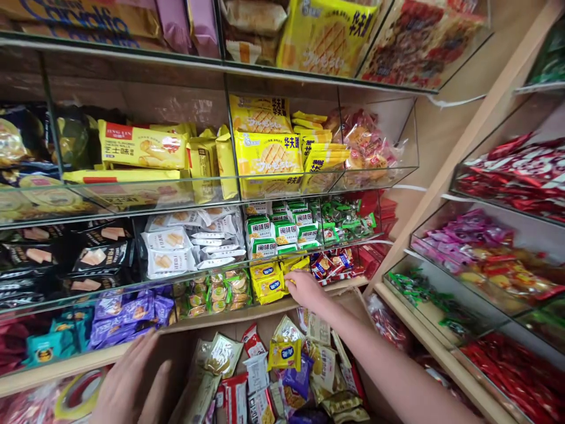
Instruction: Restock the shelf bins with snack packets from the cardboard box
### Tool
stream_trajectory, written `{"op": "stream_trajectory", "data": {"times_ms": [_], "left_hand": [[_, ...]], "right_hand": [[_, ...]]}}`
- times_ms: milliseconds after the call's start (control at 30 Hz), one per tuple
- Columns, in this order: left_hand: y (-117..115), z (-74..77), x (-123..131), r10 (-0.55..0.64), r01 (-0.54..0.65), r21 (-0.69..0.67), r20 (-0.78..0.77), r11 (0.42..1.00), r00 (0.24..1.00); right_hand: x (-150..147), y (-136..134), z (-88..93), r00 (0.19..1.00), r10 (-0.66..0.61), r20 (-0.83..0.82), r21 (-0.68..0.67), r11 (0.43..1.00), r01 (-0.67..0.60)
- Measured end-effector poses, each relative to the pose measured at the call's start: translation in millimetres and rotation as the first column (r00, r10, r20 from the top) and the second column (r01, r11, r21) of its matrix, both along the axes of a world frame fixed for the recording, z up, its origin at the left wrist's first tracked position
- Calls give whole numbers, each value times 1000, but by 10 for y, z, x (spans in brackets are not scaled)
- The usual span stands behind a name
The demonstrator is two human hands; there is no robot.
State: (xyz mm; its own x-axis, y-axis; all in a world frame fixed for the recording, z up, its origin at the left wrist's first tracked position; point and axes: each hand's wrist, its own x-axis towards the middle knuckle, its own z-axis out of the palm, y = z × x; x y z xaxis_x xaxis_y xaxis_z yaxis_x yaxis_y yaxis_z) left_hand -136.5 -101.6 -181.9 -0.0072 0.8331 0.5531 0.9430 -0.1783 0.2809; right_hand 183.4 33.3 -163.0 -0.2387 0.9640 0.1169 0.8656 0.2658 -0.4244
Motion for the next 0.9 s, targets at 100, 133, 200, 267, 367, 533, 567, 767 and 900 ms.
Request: {"op": "stream_trajectory", "data": {"times_ms": [100,133,200,267,367,533,567,767,900], "left_hand": [[313,266,435,-310,314,32,-95,949,946],[448,301,561,-365,365,-11,-82,931,927],[741,309,778,-428,402,-279,-34,872,903],[1029,268,948,-467,429,-371,-14,823,884],[1378,176,1112,-489,446,-460,30,767,872],[1642,52,1239,-405,409,-552,135,727,904],[1657,37,1263,-365,390,-557,162,733,917],[1718,-22,1427,-57,311,-573,417,758,907],[1757,-40,1520,159,331,-582,634,742,757]], "right_hand": [[1,147,-48,998,37,58,-83,996,-32],[2,173,-56,996,52,68,-97,994,-45],[24,203,-46,994,77,74,-121,990,-68],[82,196,-2,993,95,73,-134,987,-85],[215,77,87,992,107,62,-104,990,-100],[326,-240,141,987,135,-87,40,991,-131],[302,-255,129,981,131,-142,26,991,-129],[-143,180,-51,712,-349,-610,-479,878,20],[-466,510,-197,561,-529,-637,-625,780,25]]}}
